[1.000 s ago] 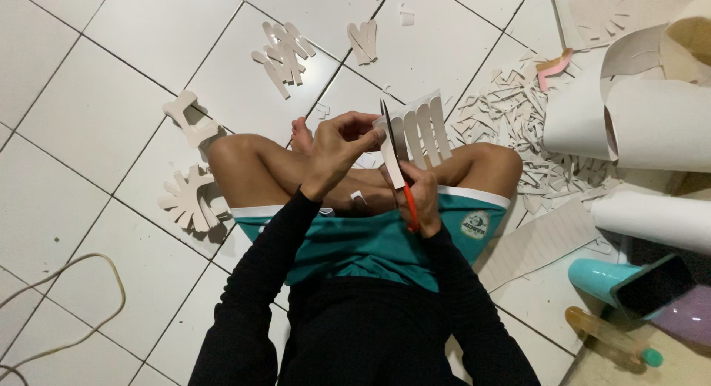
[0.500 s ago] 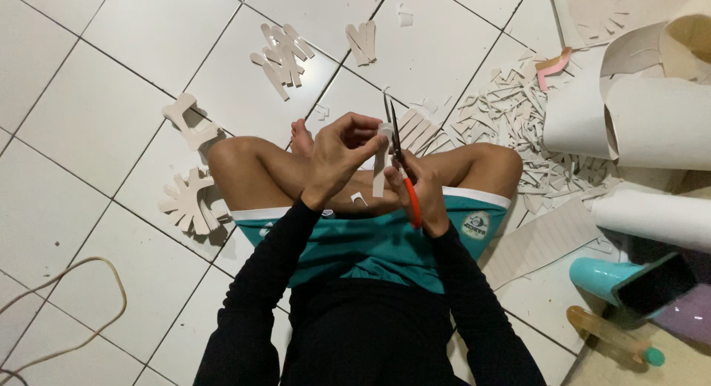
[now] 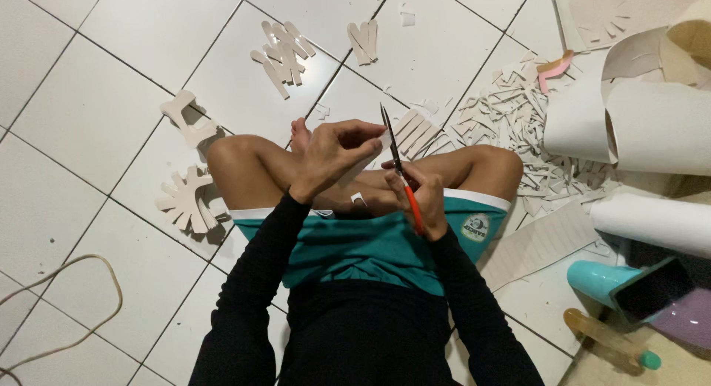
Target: The person sits cross-legged on a tiled floor and cuts white foam sheets into small strips and shapes with red-handled scissors, trimming pieces one at a time and placing the cut pieces aside with other finished foam cutouts.
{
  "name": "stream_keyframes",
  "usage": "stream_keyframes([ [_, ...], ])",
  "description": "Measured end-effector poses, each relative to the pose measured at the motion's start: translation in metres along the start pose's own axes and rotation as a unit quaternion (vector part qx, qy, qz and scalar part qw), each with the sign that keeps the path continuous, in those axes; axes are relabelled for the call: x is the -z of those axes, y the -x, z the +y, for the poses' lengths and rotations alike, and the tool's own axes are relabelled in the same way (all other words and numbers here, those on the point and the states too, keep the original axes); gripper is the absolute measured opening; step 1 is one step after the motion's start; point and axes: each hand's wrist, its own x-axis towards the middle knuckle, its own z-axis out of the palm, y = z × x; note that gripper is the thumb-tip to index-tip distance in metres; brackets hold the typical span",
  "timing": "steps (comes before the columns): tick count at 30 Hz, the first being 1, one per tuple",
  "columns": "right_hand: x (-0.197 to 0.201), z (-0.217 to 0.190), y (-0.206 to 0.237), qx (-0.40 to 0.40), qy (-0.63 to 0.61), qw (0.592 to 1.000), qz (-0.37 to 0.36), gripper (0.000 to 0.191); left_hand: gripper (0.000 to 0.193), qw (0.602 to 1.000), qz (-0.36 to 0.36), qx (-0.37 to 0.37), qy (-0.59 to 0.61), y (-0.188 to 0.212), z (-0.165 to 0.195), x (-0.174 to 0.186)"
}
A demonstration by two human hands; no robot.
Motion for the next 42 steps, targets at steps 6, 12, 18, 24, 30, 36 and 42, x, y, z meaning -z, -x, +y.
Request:
stream_keyframes([
  [6,-0.010,0.009,-0.005,-0.035,-0.018,0.999,0.013,0.049,0.054,0.966,0.044,-0.124,0.222,0.015,-0.014,-0.034],
  [12,-0.025,0.020,-0.013,-0.010,-0.036,0.999,0.016,0.055,0.030,0.948,0.165,-0.040,0.267,0.005,-0.015,-0.049],
  [18,-0.020,0.019,-0.021,0.005,-0.064,0.998,-0.007,0.055,0.031,0.968,0.114,-0.051,0.216,0.006,-0.009,-0.029],
  [24,-0.021,0.011,-0.024,-0.046,-0.054,0.997,-0.010,0.053,0.047,0.972,0.139,-0.041,0.183,-0.011,-0.013,-0.017],
  [30,-0.022,0.014,-0.030,0.014,0.012,1.000,0.012,0.051,0.040,0.983,0.155,-0.009,0.102,-0.015,-0.016,-0.006],
  [36,-0.022,0.018,-0.029,0.034,-0.041,0.999,0.012,0.053,0.031,0.978,0.143,-0.033,0.146,-0.021,-0.022,-0.002],
  [42,-0.019,0.015,-0.029,-0.034,0.025,0.999,0.001,0.047,0.030,0.984,0.108,-0.036,0.136,-0.025,-0.023,0.008],
])
